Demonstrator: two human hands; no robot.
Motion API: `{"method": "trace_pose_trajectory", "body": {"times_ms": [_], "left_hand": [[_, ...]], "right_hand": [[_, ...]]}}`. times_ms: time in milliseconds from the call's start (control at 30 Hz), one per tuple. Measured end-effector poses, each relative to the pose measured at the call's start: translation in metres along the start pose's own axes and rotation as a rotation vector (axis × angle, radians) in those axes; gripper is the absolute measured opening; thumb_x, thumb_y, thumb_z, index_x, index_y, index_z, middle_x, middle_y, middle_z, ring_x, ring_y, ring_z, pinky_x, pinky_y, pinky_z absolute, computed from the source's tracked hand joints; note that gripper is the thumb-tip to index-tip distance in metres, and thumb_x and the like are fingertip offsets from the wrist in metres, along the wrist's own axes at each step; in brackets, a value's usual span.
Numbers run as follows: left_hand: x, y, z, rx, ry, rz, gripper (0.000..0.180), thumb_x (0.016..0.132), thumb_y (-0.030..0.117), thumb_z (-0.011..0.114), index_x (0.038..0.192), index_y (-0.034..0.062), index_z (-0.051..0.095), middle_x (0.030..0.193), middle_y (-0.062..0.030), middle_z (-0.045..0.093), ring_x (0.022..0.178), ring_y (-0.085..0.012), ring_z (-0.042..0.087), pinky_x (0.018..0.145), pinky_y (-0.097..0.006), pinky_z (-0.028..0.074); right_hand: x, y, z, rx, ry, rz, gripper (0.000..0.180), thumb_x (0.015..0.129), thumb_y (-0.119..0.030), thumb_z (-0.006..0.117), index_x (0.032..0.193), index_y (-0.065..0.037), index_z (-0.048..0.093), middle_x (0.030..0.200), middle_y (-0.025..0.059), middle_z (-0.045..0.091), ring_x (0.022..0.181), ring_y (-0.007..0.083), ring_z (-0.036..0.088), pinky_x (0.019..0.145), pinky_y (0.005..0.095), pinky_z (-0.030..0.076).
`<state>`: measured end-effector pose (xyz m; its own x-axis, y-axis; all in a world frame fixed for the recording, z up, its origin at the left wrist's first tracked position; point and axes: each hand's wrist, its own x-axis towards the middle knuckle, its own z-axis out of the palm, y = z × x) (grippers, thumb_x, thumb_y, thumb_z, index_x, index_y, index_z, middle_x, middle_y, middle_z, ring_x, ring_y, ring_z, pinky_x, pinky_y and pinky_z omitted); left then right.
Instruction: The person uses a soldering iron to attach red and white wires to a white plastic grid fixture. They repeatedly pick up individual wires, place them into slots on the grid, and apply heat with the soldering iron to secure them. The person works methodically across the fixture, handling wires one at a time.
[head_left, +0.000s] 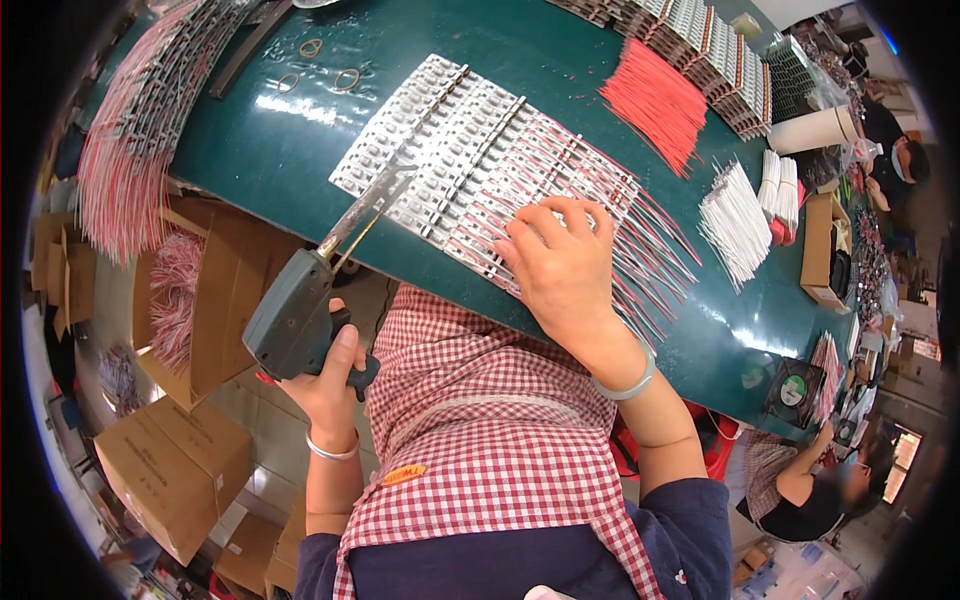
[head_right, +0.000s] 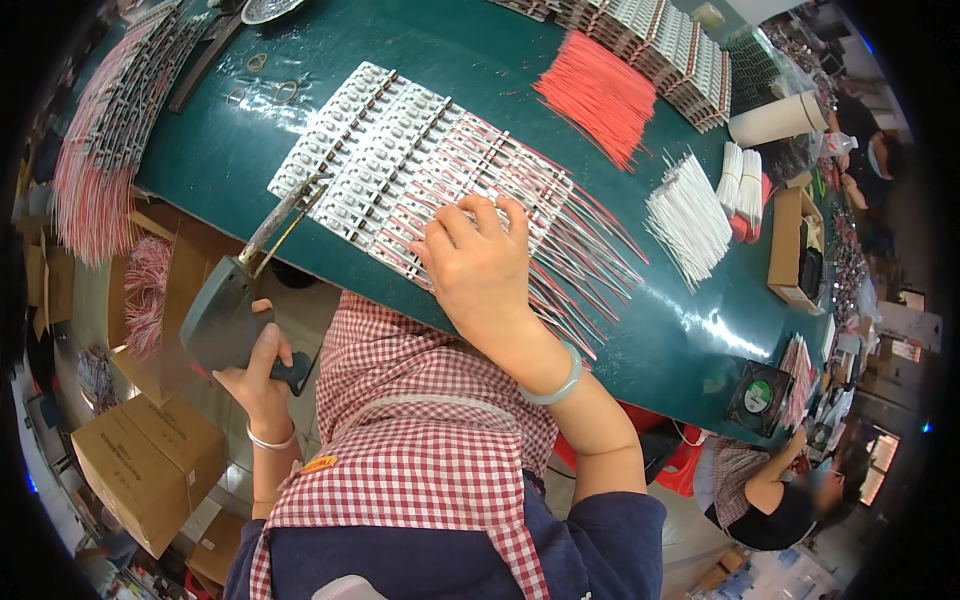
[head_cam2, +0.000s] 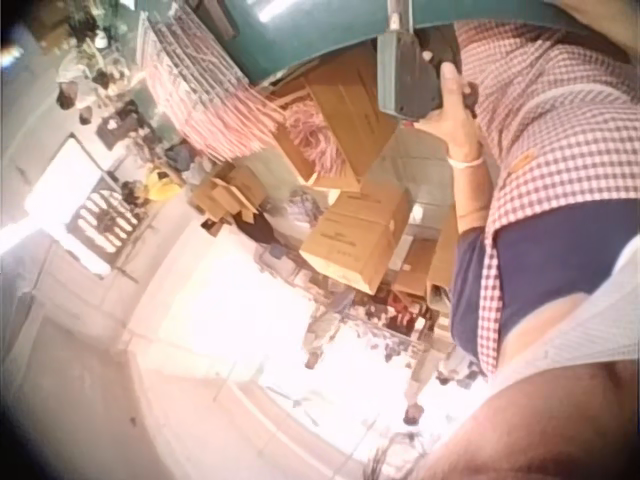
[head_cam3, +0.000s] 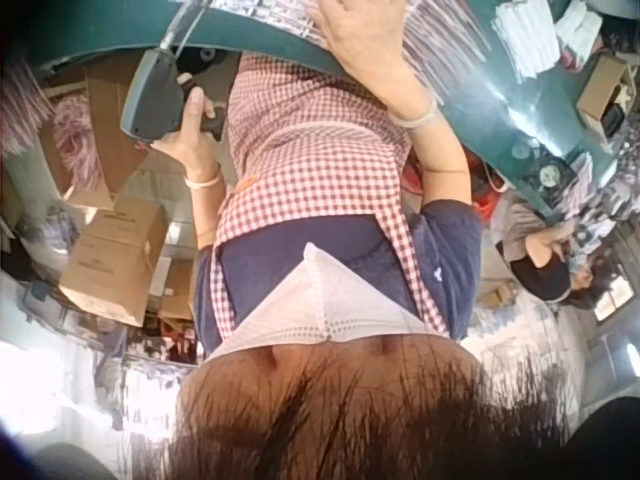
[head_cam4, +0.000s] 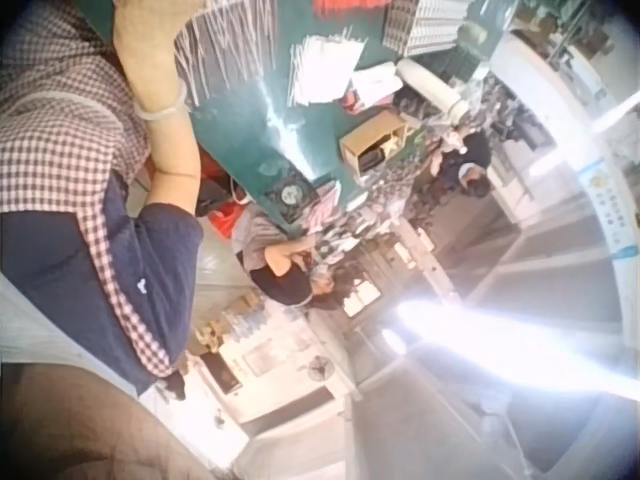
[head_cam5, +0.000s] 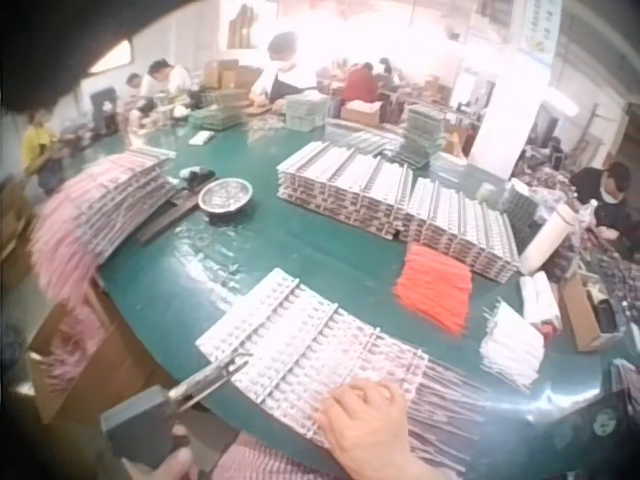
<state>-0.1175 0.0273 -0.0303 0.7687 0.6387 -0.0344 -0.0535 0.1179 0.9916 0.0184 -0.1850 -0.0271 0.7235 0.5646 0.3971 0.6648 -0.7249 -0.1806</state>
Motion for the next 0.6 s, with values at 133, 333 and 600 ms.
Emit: {"method": "trace_pose_trajectory", "body": {"times_ms": [133, 333, 600], "left_hand": [[0.007, 0.003, 0.011, -0.011, -0.008, -0.022, 0.041, 0.080, -0.007, 0.060, 0.120, -0.0078, 0.051, 0.102, -0.0208, 0.065, 0.052, -0.0131, 0.052, 0.046, -0.024, 0.042], [0.022, -0.001, 0.017, 0.001, -0.097, -0.123, 0.028, 0.082, -0.002, 0.061, 0.108, -0.0075, 0.056, 0.099, -0.0187, 0.064, 0.051, -0.0126, 0.050, 0.045, -0.025, 0.040], [0.032, -0.009, 0.032, -0.091, -0.089, -0.115, 0.034, 0.080, -0.002, 0.065, 0.112, -0.0086, 0.055, 0.102, -0.0211, 0.063, 0.051, -0.0143, 0.054, 0.041, -0.024, 0.042]], "right_hand": [[-0.003, 0.003, -0.005, 0.030, -0.016, -0.010, 0.019, 0.077, -0.021, 0.075, 0.086, -0.006, 0.067, 0.096, 0.0032, 0.063, 0.098, 0.0232, 0.055, 0.093, 0.0465, 0.038], [-0.033, 0.013, -0.030, 0.083, -0.075, 0.047, 0.017, 0.076, -0.016, 0.074, 0.086, -0.005, 0.066, 0.096, 0.0044, 0.062, 0.094, 0.0234, 0.055, 0.086, 0.0414, 0.041], [-0.060, 0.033, -0.066, 0.375, -0.054, 0.166, 0.013, 0.078, -0.008, 0.072, 0.089, -0.004, 0.067, 0.098, 0.0060, 0.063, 0.093, 0.0256, 0.057, 0.080, 0.0398, 0.046]]}}
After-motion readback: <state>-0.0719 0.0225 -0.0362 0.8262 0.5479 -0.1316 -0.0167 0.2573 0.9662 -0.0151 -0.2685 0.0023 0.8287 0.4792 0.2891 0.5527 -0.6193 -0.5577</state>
